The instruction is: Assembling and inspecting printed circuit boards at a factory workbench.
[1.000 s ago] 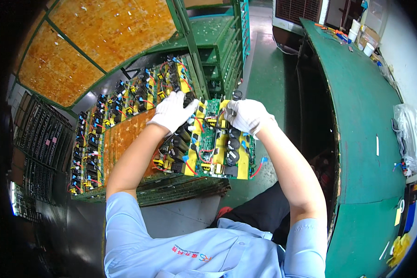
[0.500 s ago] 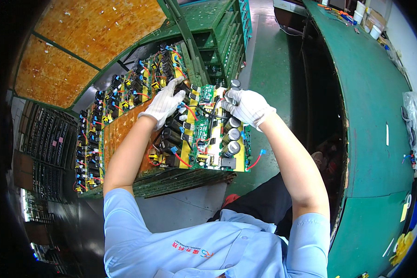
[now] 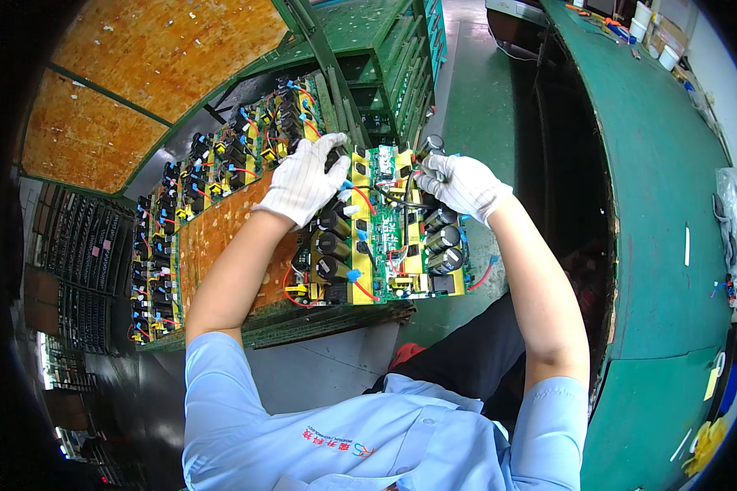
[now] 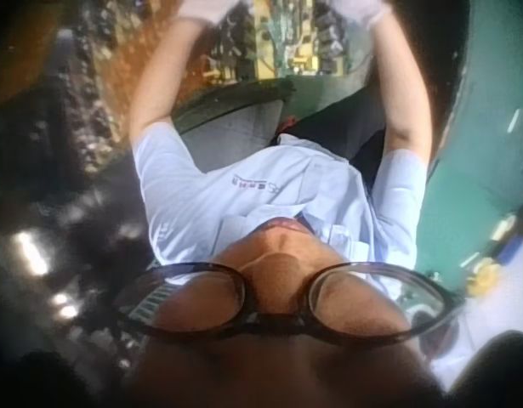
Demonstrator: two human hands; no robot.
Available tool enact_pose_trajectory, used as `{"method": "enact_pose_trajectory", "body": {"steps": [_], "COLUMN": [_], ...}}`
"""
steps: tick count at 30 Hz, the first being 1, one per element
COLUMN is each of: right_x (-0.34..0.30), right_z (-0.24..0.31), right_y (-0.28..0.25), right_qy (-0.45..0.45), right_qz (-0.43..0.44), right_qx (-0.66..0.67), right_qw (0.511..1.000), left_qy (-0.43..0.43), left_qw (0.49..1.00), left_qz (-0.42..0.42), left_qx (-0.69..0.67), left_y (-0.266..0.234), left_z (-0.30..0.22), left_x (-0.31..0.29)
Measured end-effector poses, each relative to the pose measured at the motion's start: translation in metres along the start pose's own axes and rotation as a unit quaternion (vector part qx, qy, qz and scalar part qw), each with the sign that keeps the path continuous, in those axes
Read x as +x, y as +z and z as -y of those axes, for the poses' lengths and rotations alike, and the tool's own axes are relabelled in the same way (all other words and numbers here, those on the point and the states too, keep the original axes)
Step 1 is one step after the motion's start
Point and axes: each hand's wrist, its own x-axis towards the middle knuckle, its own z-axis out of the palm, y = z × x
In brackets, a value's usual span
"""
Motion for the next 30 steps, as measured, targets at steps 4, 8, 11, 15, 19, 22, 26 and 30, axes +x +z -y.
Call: {"method": "enact_pose_trajectory", "body": {"steps": [4,8,11,15,19,22,26,30], "right_x": [-0.004,-0.006,-0.005,-0.003,0.0,-0.001,-0.005,-0.006], "right_z": [-0.01,-0.049,-0.053,-0.07,-0.074,-0.064,-0.06,-0.066], "right_y": [0.014,0.045,0.071,0.105,0.126,0.132,0.131,0.135], "right_qy": [0.05,0.017,0.052,0.052,0.043,0.045,0.028,0.032], "right_qz": [-0.007,-0.036,-0.009,-0.018,-0.022,-0.07,-0.078,-0.102], "right_qx": [0.077,0.246,0.386,0.517,0.558,0.58,0.525,0.503], "right_qw": [0.996,0.968,0.921,0.854,0.828,0.811,0.847,0.857], "left_qy": [0.051,0.128,0.035,0.035,0.069,0.181,0.186,0.183], "left_qw": [0.998,0.988,0.999,0.999,0.997,0.98,0.979,0.979], "left_qz": [0.004,-0.021,0.015,-0.012,-0.038,-0.078,-0.085,-0.075], "left_qx": [0.036,0.077,-0.003,-0.021,-0.022,0.026,0.02,0.046], "left_y": [0.0,0.013,0.015,0.027,0.029,0.026,0.026,0.029], "left_z": [-0.003,-0.007,-0.003,0.006,0.009,0.011,0.01,0.009], "left_x": [0.006,0.011,0.007,0.009,0.009,0.008,0.009,0.011]}}
